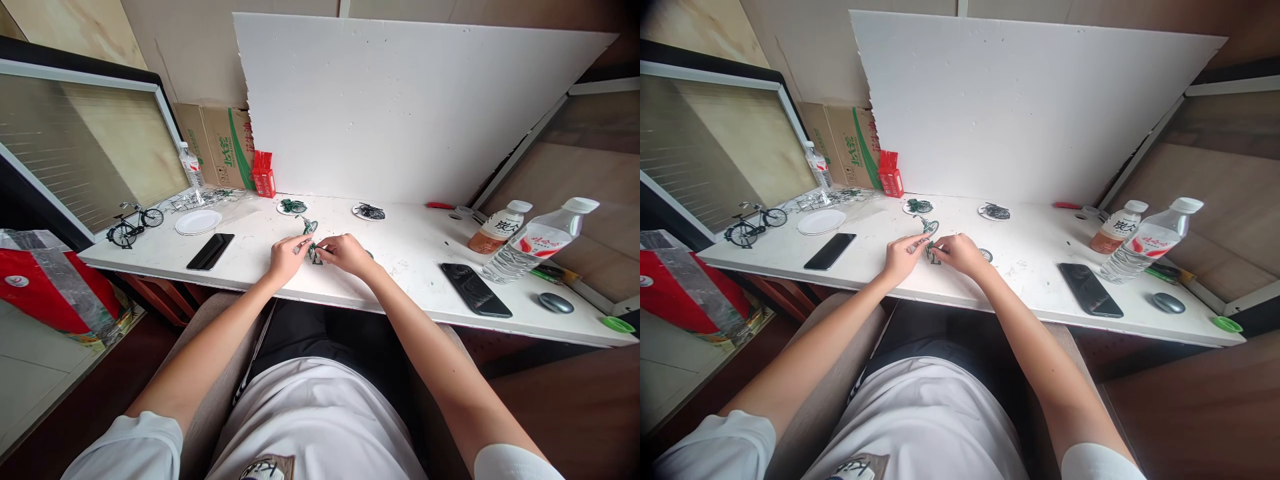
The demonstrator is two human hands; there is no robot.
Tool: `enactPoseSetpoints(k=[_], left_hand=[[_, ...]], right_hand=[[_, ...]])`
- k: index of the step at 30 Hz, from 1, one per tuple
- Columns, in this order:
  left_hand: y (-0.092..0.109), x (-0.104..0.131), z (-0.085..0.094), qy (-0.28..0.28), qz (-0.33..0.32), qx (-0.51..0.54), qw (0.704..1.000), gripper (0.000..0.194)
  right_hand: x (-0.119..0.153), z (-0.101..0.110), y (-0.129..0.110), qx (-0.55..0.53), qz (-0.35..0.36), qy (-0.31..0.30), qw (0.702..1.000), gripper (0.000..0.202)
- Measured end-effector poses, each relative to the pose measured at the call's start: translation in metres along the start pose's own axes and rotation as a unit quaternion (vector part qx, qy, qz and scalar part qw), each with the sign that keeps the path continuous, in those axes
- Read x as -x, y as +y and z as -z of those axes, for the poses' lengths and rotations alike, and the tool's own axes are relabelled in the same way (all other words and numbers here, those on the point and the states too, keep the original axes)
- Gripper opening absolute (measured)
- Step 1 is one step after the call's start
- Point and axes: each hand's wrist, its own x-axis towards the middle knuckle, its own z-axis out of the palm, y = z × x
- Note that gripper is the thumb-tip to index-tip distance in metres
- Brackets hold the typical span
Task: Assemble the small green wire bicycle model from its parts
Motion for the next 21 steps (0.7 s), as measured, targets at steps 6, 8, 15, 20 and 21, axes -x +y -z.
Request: enactPoseSetpoints(k=[6, 8, 15, 20, 21], left_hand=[[0.002, 0.0, 0.0, -0.007, 0.048, 0.033, 0.998, 0.027], [0.003, -0.001, 0.0, -0.013, 0.062, 0.044, 0.997, 0.029], [0.002, -0.002, 0.0, -0.034, 0.076, 0.05, 0.995, 0.035], [0.004, -0.002, 0.001, -0.031, 0.07, 0.047, 0.996, 0.036], [0.004, -0.002, 0.0, -0.031, 0.069, 0.046, 0.996, 0.036]], right_hand=[[0.0, -0.003, -0.008, 0.015, -0.022, 0.022, 0.999, 0.023], [0.0, -0.005, -0.009, 0.023, -0.031, 0.033, 0.999, 0.026], [-0.002, -0.013, -0.01, 0.072, -0.066, 0.061, 0.993, 0.028], [-0.003, -0.017, -0.011, 0.112, -0.088, 0.072, 0.987, 0.03], [-0.003, -0.017, -0.011, 0.117, -0.093, 0.071, 0.986, 0.03]])
